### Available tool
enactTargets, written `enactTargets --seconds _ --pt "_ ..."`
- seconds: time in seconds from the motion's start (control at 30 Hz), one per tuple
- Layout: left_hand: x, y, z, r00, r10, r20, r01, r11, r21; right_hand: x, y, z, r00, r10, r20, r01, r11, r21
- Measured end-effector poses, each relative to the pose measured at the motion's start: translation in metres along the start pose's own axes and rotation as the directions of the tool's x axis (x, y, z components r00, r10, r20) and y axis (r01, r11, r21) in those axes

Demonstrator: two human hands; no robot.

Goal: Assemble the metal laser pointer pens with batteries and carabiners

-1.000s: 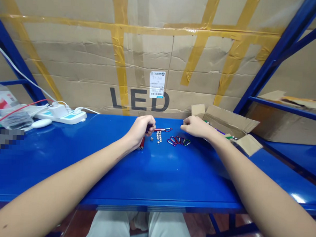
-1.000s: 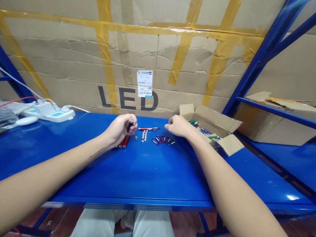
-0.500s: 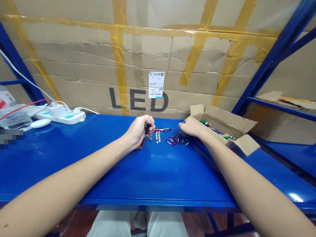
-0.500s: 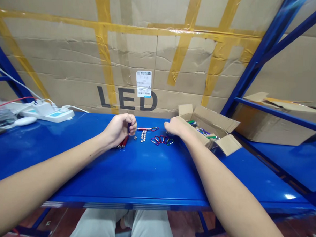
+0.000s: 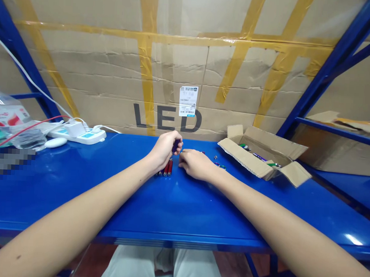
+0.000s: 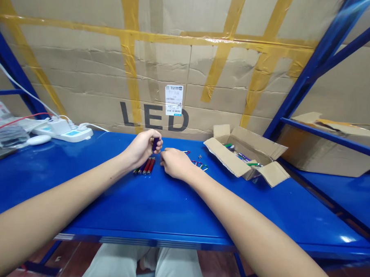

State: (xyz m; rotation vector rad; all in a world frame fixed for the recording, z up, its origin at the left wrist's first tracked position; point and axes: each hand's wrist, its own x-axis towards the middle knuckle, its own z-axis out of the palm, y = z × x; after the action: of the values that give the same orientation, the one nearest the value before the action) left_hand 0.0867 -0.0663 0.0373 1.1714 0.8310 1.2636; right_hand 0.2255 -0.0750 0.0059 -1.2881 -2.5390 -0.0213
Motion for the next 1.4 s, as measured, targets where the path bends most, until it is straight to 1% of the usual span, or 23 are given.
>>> enactTargets --seconds 0.03,0.1,0.13,0.17,0.23,0.27,0.3,0.37,0.43,0.5,0.6,0.7,0.77,0.83,0.9,0.93,1.0,1.1,1.2,1.27,1.3,1.4 --pt "0.001 -0.001 -0.001 1.000 0.025 0.012 -0.025 0.999 0.040 -0.001 0.003 -0.002 1.000 0.023 -0.014 -0.022 0.998 0.062" --pt "0.002 -0.003 -0.003 0.994 0.100 0.050 -0.107 0.982 0.157 -0.004 0.012 -0.008 0.989 0.111 -0.095 -0.088 0.972 0.220" --pt "0.003 -0.003 -0.004 0.987 0.137 0.079 -0.152 0.960 0.234 -0.006 0.018 -0.011 0.970 0.166 -0.176 -0.105 0.944 0.312" --pt "0.003 -0.004 -0.005 0.979 0.166 0.116 -0.195 0.928 0.317 -0.008 0.023 -0.015 0.938 0.230 -0.260 -0.110 0.908 0.404" --pt "0.002 -0.005 -0.006 0.958 0.201 0.202 -0.275 0.839 0.470 -0.011 0.032 -0.021 0.878 0.302 -0.371 -0.050 0.829 0.557" --pt "0.002 -0.005 -0.006 0.948 0.208 0.243 -0.309 0.788 0.532 -0.012 0.035 -0.023 0.865 0.309 -0.395 -0.008 0.796 0.606" --pt "0.001 -0.006 -0.006 0.937 0.214 0.277 -0.341 0.738 0.583 -0.013 0.037 -0.024 0.858 0.307 -0.413 0.032 0.769 0.638" --pt "-0.001 -0.008 -0.005 0.917 0.229 0.326 -0.393 0.644 0.656 -0.015 0.037 -0.025 0.869 0.268 -0.415 0.086 0.745 0.662" --pt "-0.003 -0.010 -0.005 0.896 0.248 0.370 -0.443 0.570 0.692 -0.017 0.034 -0.024 0.891 0.219 -0.398 0.113 0.742 0.661" --pt "-0.005 -0.012 -0.005 0.868 0.271 0.415 -0.495 0.513 0.701 -0.018 0.031 -0.024 0.904 0.197 -0.380 0.121 0.734 0.669" --pt "-0.007 -0.015 -0.007 0.820 0.347 0.455 -0.569 0.403 0.717 -0.020 0.029 -0.024 0.910 0.227 -0.346 0.101 0.688 0.719" --pt "-0.006 -0.019 -0.010 0.739 0.445 0.507 -0.646 0.252 0.720 -0.021 0.027 -0.026 0.932 0.271 -0.239 0.036 0.586 0.809" --pt "-0.006 -0.020 -0.011 0.696 0.463 0.548 -0.675 0.161 0.720 -0.022 0.026 -0.028 0.944 0.300 -0.136 -0.032 0.495 0.868" --pt "-0.008 -0.020 -0.011 0.683 0.452 0.574 -0.674 0.085 0.734 -0.023 0.023 -0.029 0.945 0.322 -0.059 -0.086 0.416 0.905" --pt "-0.010 -0.018 -0.009 0.691 0.435 0.578 -0.653 0.033 0.756 -0.023 0.021 -0.030 0.942 0.334 -0.033 -0.101 0.378 0.920" --pt "-0.011 -0.016 -0.008 0.701 0.432 0.568 -0.638 0.023 0.770 -0.023 0.021 -0.030 0.939 0.341 -0.042 -0.095 0.376 0.922" --pt "-0.013 -0.014 -0.005 0.722 0.433 0.539 -0.607 0.024 0.794 -0.022 0.021 -0.029 0.930 0.357 -0.084 -0.071 0.401 0.913" --pt "-0.011 -0.015 -0.003 0.732 0.409 0.545 -0.599 0.006 0.801 -0.021 0.024 -0.027 0.921 0.361 -0.143 -0.036 0.445 0.895" --pt "-0.006 -0.018 -0.004 0.738 0.374 0.562 -0.602 -0.012 0.799 -0.021 0.024 -0.025 0.924 0.360 -0.128 -0.046 0.438 0.898" --pt "-0.004 -0.019 -0.006 0.737 0.383 0.557 -0.606 0.011 0.795 -0.021 0.023 -0.025 0.925 0.373 -0.073 -0.081 0.381 0.921" --pt "-0.004 -0.018 -0.006 0.727 0.397 0.560 -0.618 0.022 0.786 -0.021 0.023 -0.025 0.925 0.379 -0.030 -0.105 0.331 0.938" --pt "-0.005 -0.016 -0.008 0.678 0.446 0.584 -0.662 0.024 0.750 -0.021 0.021 -0.027 0.921 0.370 0.123 -0.177 0.117 0.977"
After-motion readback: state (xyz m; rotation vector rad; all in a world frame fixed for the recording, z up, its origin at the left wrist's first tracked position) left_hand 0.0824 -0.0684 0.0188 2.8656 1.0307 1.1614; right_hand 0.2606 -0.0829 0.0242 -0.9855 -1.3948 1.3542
